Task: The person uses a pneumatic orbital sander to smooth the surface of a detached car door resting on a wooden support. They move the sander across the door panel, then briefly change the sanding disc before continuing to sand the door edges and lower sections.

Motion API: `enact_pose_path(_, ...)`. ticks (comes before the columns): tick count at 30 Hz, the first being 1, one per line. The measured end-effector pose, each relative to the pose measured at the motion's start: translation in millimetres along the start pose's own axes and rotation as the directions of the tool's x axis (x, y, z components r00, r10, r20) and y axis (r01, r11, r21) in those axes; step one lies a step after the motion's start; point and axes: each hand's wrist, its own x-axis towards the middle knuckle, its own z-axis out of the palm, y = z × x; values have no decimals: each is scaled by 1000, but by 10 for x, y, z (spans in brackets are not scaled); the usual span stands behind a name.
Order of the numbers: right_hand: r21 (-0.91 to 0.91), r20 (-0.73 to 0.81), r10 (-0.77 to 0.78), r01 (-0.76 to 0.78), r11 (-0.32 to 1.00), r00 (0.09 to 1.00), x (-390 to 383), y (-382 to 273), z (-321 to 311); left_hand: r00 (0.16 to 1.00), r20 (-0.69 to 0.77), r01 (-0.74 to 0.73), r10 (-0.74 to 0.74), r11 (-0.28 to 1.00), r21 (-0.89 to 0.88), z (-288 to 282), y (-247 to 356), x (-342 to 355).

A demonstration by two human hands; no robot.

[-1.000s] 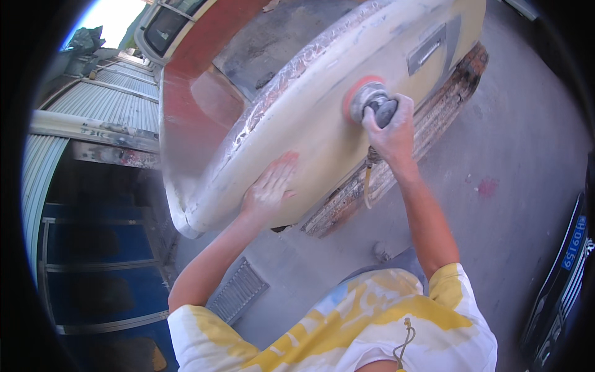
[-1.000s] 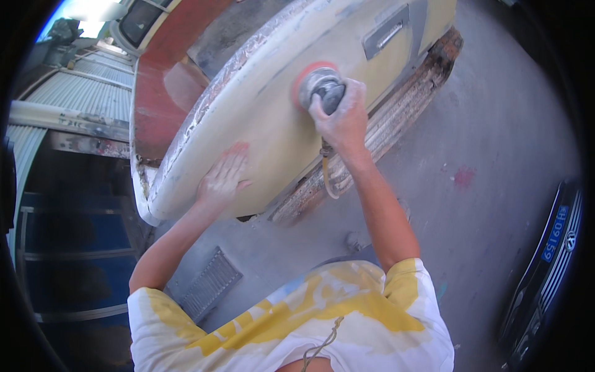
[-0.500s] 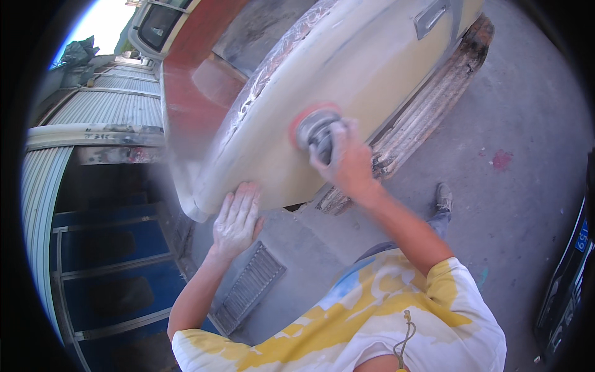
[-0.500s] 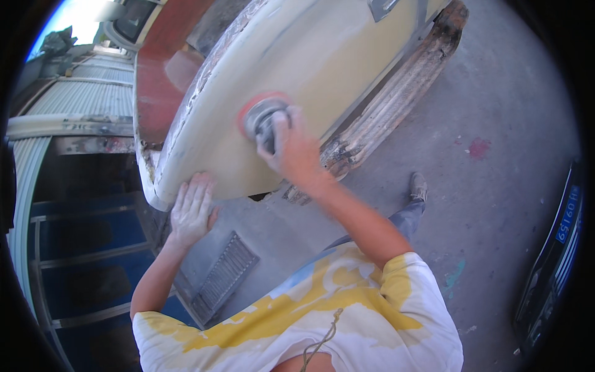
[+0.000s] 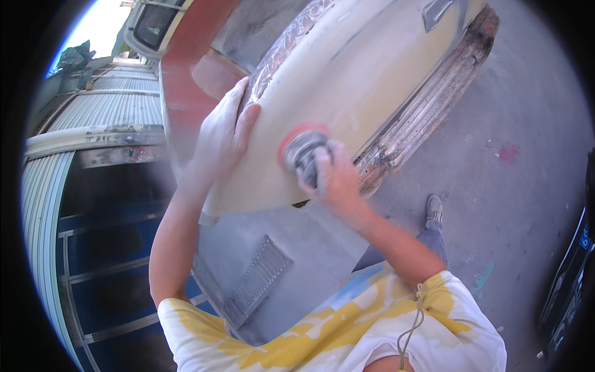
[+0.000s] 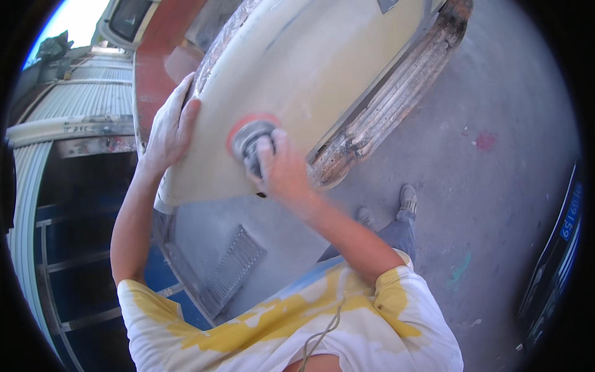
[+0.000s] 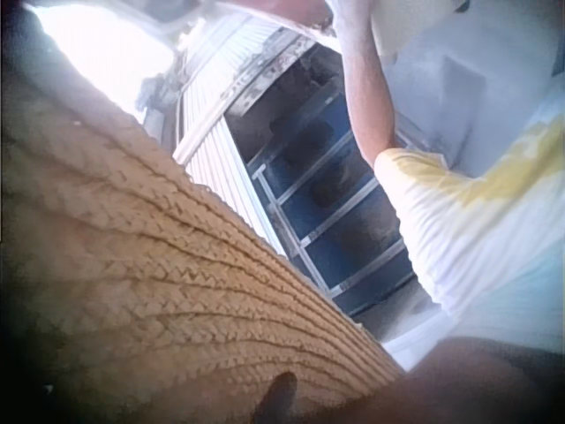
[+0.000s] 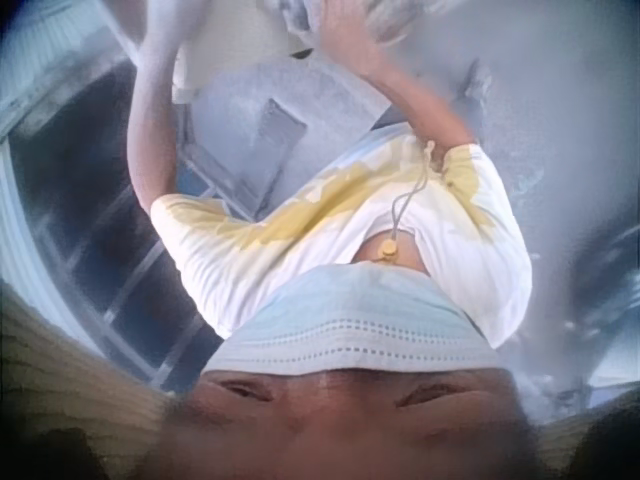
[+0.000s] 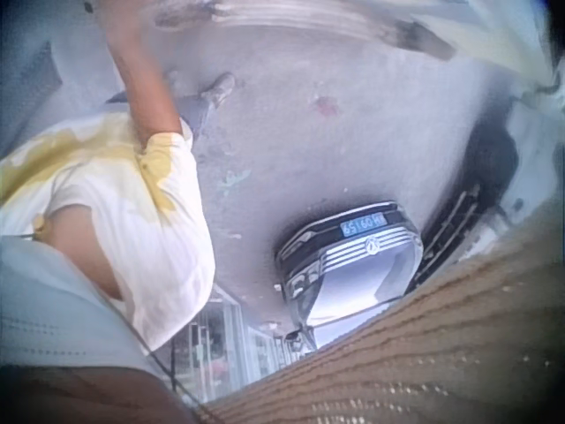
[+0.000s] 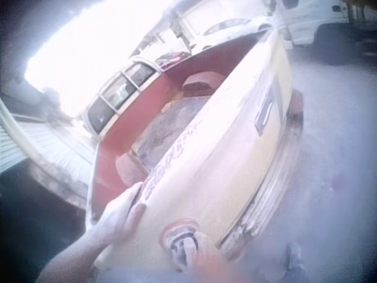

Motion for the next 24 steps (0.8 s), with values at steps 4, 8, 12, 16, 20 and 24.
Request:
enact_pose_path(4, 17, -5, 62, -62, 998, 998, -32, -97, 62, 993, -82, 62, -81, 976, -208, 101, -7, 146)
enact_pose_path(8, 49, -214, 285, -281, 958, 934, 187, 77, 41, 988, -150, -8, -28, 973, -232, 189, -65, 181)
enact_pose_path(12, 72, -221, 304, -295, 953, 927, 78, -90, 165, 984, -177, -34, -5, 976, -217, 178, -129, 258)
enact_pose_path(16, 60, -157, 202, -195, 979, 967, -201, -555, 298, 985, -170, -40, -1, 970, -238, 155, -170, 310)
enact_pose_path(20, 30, -120, 418, -418, 908, 900, 63, -355, 167, 985, -171, -41, -1, 970, -238, 144, -162, 306)
enact_pose_path(24, 14, -314, 361, -375, 927, 878, 388, 117, 64, 984, -176, -40, -5, 967, -251, 136, -137, 331)
